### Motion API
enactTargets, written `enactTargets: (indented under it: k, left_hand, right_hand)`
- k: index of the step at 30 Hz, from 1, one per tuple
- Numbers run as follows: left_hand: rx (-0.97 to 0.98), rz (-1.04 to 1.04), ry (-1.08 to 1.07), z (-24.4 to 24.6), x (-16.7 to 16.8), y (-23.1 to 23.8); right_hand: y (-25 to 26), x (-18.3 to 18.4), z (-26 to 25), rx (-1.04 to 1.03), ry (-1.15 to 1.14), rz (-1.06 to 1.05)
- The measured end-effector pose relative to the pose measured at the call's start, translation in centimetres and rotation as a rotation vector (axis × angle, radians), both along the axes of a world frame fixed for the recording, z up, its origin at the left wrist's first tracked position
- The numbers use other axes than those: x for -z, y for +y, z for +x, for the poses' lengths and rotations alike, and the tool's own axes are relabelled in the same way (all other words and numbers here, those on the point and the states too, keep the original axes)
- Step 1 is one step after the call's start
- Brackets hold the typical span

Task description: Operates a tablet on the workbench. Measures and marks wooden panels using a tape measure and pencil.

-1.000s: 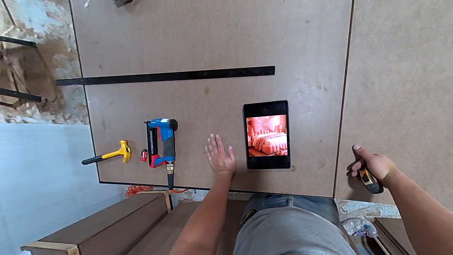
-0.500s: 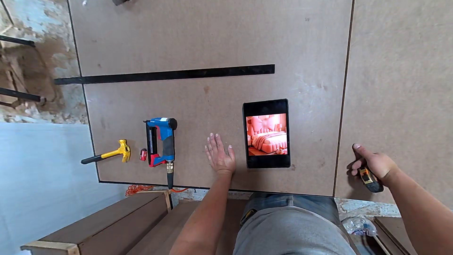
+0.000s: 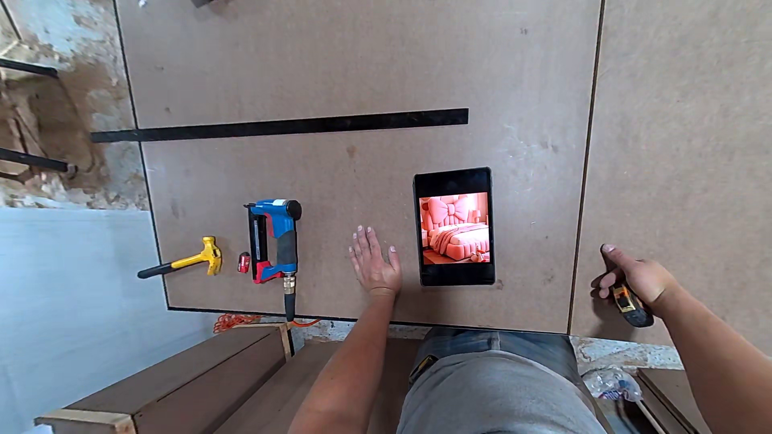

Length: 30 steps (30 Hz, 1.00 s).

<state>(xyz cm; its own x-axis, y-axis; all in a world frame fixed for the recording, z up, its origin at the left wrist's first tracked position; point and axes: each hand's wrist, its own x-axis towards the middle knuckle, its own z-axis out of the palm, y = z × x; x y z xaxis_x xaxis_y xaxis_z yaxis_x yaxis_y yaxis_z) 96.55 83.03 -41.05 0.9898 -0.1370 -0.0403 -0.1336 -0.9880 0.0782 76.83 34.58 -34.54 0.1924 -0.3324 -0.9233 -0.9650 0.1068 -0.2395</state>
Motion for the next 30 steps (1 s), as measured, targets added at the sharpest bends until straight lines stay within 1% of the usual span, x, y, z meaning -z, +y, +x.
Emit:
enactTargets:
  k: [30]
  left_hand:
    - [0.012, 0.006, -0.007, 0.07, 0.14, 0.11]
  right_hand:
    - [0.01, -0.12, 0.12, 0.003, -0.003, 0.009]
